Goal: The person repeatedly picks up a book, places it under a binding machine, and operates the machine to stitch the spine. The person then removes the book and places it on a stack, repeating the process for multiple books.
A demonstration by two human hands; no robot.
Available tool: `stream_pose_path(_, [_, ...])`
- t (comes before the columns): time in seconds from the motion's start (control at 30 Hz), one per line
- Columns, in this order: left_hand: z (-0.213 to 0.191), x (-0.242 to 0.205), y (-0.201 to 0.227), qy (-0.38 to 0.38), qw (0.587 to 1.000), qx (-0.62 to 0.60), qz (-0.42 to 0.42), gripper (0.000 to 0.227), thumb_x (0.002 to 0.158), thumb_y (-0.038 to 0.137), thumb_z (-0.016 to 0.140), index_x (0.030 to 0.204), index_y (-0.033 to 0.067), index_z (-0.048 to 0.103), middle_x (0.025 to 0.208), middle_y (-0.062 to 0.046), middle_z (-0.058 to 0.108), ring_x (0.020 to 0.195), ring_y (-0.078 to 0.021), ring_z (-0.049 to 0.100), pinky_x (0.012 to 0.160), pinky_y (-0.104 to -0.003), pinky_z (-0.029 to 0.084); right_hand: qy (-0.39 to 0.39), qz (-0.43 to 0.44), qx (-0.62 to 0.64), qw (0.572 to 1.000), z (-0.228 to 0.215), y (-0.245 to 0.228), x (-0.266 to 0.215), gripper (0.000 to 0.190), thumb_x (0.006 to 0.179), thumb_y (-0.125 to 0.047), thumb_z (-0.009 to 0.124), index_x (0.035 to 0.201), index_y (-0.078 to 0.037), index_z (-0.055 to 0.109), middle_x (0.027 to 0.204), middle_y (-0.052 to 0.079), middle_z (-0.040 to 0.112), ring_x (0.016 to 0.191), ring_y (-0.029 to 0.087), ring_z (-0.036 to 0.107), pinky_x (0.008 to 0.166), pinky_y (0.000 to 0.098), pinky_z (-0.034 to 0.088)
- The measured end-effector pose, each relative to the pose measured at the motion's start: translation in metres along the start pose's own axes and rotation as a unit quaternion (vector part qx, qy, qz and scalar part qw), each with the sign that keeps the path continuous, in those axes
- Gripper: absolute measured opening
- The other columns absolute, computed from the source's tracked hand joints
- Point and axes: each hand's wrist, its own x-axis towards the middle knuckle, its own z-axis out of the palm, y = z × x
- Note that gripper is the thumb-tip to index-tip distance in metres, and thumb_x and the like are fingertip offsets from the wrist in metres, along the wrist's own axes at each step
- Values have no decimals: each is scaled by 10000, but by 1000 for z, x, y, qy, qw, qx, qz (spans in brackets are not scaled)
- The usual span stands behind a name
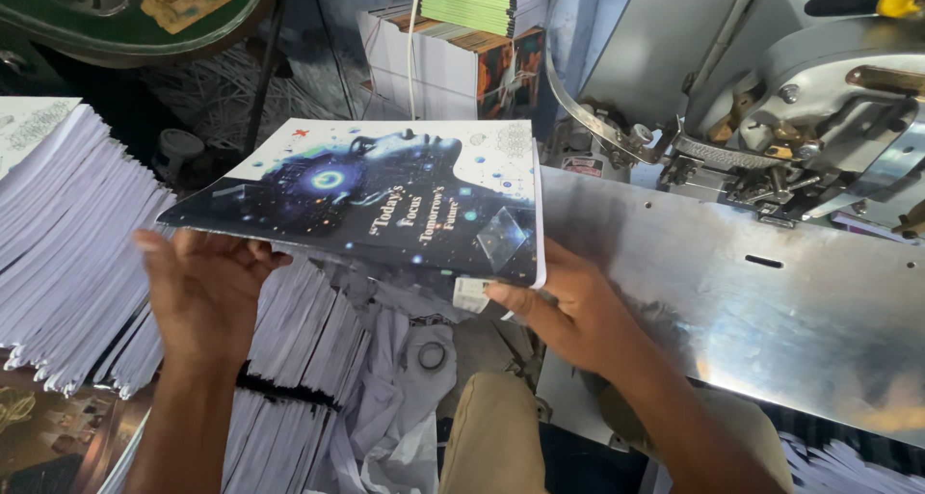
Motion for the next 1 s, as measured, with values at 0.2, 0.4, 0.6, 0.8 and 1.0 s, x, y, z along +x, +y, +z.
stream_pose_path(0.2, [11,23,-6,-3,1000,8,8,361,937,132,731,1267,59,603,1086,-44,645,968,-162,640,944,-425,574,9,-12,54,998,-7,12,9,331,1047,-215,630,1272,24,675,1365,137,644,1258,209,612,1048,338,491])
stream_pose_path(0.4, [24,47,-11,10,998,51,-27,241,1016,42,618,1256,61,605,1059,-45,685,913,-140,660,886,-373,570,23,83,68,994,-12,28,16,340,1029,-241,621,1243,7,713,1232,72,693,1090,127,660,927,289,525])
stream_pose_path(0.6, [34,75,-27,56,987,112,-105,295,966,111,653,1260,107,629,1008,-16,696,799,-114,659,783,-323,583,43,108,96,989,-21,56,25,323,1033,-254,615,1225,-8,700,1037,12,743,925,63,643,810,250,532])
stream_pose_path(0.8, [40,96,-54,31,986,142,-80,295,966,167,709,1238,84,631,1020,-23,705,769,-111,681,729,-283,586,73,165,111,977,-28,88,23,329,1037,-274,633,1187,-1,738,977,34,745,824,74,645,713,254,526])
stream_pose_path(1.0, [49,113,-75,57,971,194,-127,262,917,178,756,1103,64,611,924,-44,730,645,-121,709,560,-243,517,114,177,133,968,-37,97,24,326,1004,-276,633,1184,-12,698,992,38,748,855,85,714,732,247,584])
